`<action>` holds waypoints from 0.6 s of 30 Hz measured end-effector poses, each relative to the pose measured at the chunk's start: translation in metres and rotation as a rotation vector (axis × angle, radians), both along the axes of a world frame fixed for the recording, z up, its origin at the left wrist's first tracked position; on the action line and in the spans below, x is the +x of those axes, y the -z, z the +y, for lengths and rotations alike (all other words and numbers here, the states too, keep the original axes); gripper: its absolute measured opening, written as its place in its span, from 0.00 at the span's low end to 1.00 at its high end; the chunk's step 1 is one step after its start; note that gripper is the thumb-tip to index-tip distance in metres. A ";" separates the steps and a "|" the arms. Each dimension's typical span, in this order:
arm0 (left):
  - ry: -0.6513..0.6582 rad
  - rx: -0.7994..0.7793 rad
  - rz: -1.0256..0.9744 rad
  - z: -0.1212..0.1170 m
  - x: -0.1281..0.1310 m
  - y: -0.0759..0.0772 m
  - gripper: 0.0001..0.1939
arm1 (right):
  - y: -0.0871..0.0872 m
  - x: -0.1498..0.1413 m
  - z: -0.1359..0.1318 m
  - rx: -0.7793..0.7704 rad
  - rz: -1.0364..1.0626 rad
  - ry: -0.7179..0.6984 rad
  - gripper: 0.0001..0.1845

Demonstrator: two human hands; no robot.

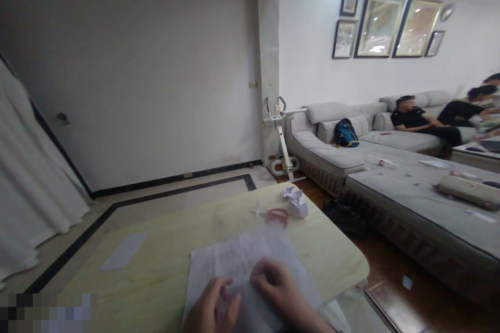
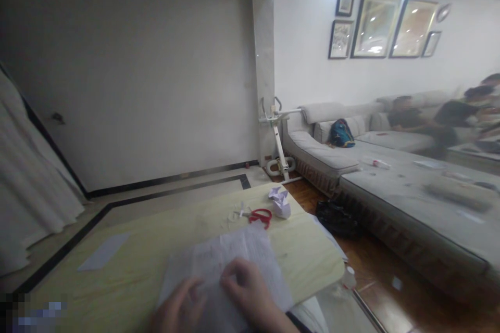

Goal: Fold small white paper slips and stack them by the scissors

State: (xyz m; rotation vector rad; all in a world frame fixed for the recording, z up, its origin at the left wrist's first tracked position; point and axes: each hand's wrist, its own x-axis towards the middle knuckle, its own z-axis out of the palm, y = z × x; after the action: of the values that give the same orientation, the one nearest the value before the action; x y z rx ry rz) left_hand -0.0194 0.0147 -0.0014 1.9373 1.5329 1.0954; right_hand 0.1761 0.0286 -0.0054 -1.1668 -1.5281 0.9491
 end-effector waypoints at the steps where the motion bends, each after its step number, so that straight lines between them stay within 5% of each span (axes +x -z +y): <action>1: 0.008 -0.001 0.022 0.001 0.003 -0.001 0.13 | -0.002 0.000 0.000 0.008 0.007 0.001 0.04; 8: 0.009 -0.014 -0.136 0.005 0.013 -0.006 0.14 | -0.015 0.002 -0.004 0.010 0.032 -0.004 0.05; 18: -0.019 -0.187 -0.372 -0.004 0.021 0.000 0.15 | 0.003 -0.004 -0.002 -0.065 -0.031 0.014 0.05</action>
State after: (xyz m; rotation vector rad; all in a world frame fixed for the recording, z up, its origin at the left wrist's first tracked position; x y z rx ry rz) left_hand 0.0020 0.0109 -0.0016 1.4986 1.3931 1.1939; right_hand 0.1718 0.0269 -0.0084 -1.2422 -1.5217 0.9818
